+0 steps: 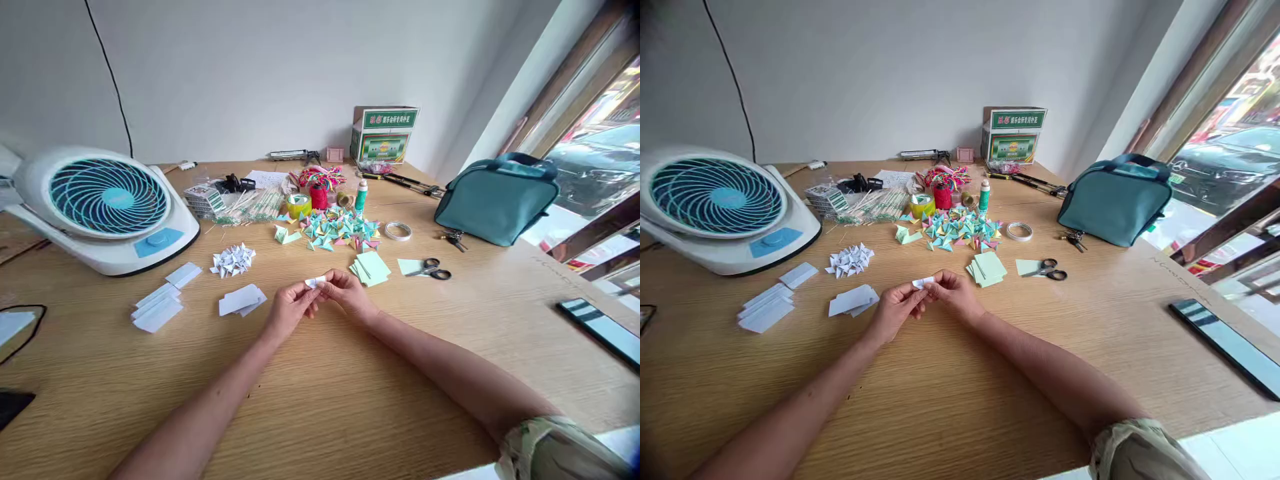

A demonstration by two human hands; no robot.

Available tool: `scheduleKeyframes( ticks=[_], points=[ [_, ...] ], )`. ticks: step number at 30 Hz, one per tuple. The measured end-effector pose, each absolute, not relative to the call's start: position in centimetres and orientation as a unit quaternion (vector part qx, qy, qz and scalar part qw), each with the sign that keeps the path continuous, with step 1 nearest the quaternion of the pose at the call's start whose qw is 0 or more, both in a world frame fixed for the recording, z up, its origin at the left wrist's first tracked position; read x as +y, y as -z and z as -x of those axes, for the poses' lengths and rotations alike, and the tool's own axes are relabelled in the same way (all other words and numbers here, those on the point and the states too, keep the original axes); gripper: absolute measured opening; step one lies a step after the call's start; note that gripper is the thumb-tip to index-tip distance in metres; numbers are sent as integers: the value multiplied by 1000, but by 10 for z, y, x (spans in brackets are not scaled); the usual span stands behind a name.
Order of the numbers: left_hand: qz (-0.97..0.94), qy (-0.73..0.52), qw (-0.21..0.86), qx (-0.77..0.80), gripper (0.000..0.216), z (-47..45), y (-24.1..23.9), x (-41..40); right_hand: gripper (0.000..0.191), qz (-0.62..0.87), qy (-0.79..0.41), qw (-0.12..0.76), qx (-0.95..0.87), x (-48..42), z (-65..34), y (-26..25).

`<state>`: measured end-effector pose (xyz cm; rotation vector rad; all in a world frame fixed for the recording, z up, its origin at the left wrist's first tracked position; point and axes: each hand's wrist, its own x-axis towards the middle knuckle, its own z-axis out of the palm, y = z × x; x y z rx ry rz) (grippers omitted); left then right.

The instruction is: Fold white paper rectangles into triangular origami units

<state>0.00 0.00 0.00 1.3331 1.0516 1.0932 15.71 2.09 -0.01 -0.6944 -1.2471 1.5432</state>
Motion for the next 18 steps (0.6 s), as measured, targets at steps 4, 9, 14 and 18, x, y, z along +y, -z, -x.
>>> scheduleKeyframes(
  ticks=[4,9,14,18],
  points=[
    [-570,-459,521,440,33,-1,1,1,32,283,-645,499,-506,19,-155,3],
    [-585,-456,509,436,30,0,2,2,32,308,-634,503,-500,19,-154,4],
    [-594,-459,498,434,29,0,3,2,32,332,-623,507,-495,18,-152,3],
    [-597,-467,490,431,28,0,4,2,32,341,-610,513,-498,18,-152,2]
  ],
)
